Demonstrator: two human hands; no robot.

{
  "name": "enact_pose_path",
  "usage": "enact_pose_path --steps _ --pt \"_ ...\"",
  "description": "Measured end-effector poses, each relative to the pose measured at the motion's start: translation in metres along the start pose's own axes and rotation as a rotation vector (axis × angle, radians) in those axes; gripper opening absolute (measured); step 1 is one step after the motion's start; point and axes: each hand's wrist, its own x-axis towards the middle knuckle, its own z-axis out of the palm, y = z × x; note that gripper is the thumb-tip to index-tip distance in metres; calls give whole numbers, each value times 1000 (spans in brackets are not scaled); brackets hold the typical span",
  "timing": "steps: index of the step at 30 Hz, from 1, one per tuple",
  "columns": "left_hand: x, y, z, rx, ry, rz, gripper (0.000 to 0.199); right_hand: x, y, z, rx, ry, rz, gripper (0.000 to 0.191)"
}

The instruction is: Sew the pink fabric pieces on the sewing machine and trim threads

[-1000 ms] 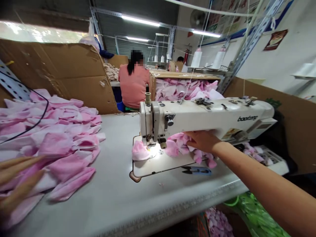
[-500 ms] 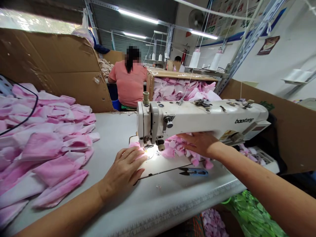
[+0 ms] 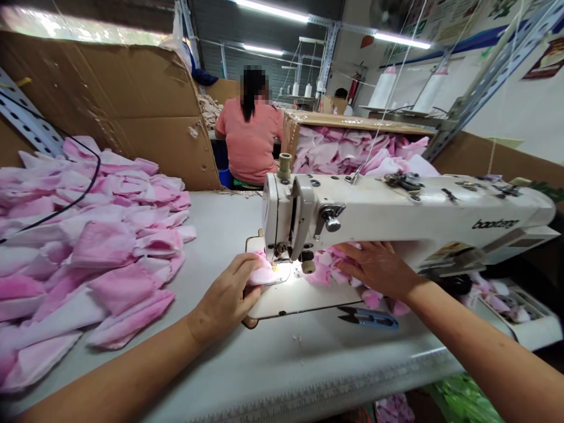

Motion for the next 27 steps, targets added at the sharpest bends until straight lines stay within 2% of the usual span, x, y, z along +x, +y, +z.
enact_pose_path --steps 5,11,16,21,24,27 --pt "1 -1 0 74 -43 32 18 -3 1 0 -9 63 -40 37" --pt "2 0 -1 161 -102 111 19 -11 -1 -2 40 187 -141 49" --pt "2 5 -3 195 -84 152 17 -27 -42 -8 167 265 -168 51" --pt "2 10 -4 185 -107 167 17 -32 -89 -1 251 151 -221 58" --pt "1 12 -6 169 -110 165 18 -26 -96 -5 304 148 -194 54" --pt "1 13 -6 155 -112 175 18 -27 -94 -23 402 206 -159 46"
